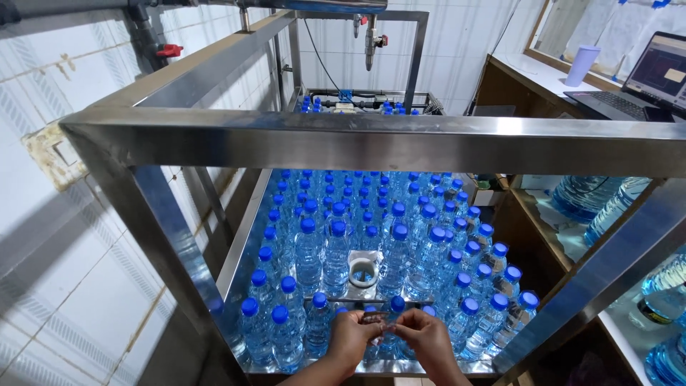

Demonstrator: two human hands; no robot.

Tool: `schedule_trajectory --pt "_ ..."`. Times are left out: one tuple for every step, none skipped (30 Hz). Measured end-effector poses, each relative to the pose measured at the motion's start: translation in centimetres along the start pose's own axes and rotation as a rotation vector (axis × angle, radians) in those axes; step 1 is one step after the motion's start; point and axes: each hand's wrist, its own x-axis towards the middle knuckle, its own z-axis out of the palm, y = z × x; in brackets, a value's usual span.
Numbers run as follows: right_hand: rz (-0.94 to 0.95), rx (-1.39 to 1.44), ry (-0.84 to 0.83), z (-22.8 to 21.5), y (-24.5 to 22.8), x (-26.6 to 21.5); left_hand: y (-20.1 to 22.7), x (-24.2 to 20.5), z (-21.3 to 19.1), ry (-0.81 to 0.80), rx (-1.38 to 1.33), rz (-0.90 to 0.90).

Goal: The person applies small rectangular labels to the necks of plastic water bottles arranged on a stainless steel tray. The person picks each label from a roll, aligns it on a bottle neck, and smooths it down, repeating the process across many bottles.

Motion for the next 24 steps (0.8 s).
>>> schedule_trajectory --pt "-0.023 -0.042 0.033 0.1 -0.3 0.0 0.0 0.2 -0.1 -0.004 0.003 -0.004" --pt "-0.045 -0.084 0.067 0.1 -0.5 -0.1 0.0 0.3 -0.2 -0.007 0.006 -0.009" --pt "-0.045 -0.080 0.073 0.2 -0.5 -0.1 0.0 0.8 -0.3 -0.012 0.011 -0.009" --pt "-0.077 -0.090 0.108 0.3 -0.4 -0.1 -0.1 1.2 -0.4 0.003 0.019 0.028" --pt "-0.109 -0.100 0.144 0.3 -0.4 -0.2 -0.2 1.5 -0.5 0.017 0.027 0.065" --pt "-0.108 -0.103 0.145 -0.1 -0.4 -0.1 -0.2 1.6 -0.5 0.016 0.024 0.063" --pt "0.012 0.055 0.012 -0.6 -0.4 0.0 -0.1 1.6 -0.6 0.029 0.099 0.053" --pt "0.129 0.212 -0.124 -1.0 -0.5 0.2 -0.1 1.7 -0.7 0.044 0.172 0.043" --pt "0.130 0.208 -0.125 -0.8 -1.5 -0.1 0.1 1.7 -0.7 0.045 0.168 0.042" --pt "0.250 0.252 -0.170 -0.5 -2.4 -0.7 0.1 1.6 -0.7 0.054 0.184 0.059" --pt "0.370 0.296 -0.215 -0.3 -3.2 -1.2 0.1 1.5 -0.7 0.063 0.201 0.076" --pt "0.372 0.295 -0.213 -0.2 -3.5 -1.3 0.0 1.7 -0.7 0.062 0.200 0.075" --pt "0.329 0.235 -0.118 0.0 -3.8 -1.5 0.0 1.9 -0.8 0.036 0.083 0.014" --pt "0.283 0.174 -0.026 0.2 -4.2 -1.5 0.0 2.1 -0.8 0.015 -0.034 -0.045" --pt "0.282 0.171 -0.029 -0.5 -3.5 -0.5 0.0 2.4 -1.0 0.017 -0.037 -0.043" --pt "0.039 -0.307 0.107 -1.1 -2.7 0.4 0.0 2.7 -1.3 0.014 -0.124 -0.117" --pt "-0.216 -0.779 0.240 -1.7 -1.9 1.3 0.0 2.9 -1.5 0.010 -0.212 -0.190" --pt "-0.218 -0.778 0.241 -1.9 -1.3 2.3 0.5 2.7 -1.7 0.010 -0.210 -0.188" --pt "-0.331 -0.917 0.217 -2.0 -0.7 3.3 0.9 2.5 -1.9 0.018 -0.227 -0.226" --pt "-0.446 -1.055 0.189 -2.2 -0.1 4.2 1.2 2.2 -2.0 0.029 -0.247 -0.264" --pt "-0.448 -1.056 0.184 -1.9 0.3 5.0 0.7 2.7 -2.0 0.033 -0.249 -0.264" --pt "-0.484 -1.032 0.171 -1.5 0.7 5.8 0.2 3.2 -2.1 0.050 -0.293 -0.269" --pt "-0.520 -1.009 0.157 -1.1 1.2 6.6 -0.3 3.7 -2.2 0.068 -0.337 -0.274" --pt "-0.527 -1.008 0.151 -0.7 1.1 6.7 -0.4 3.7 -2.4 0.074 -0.341 -0.269"
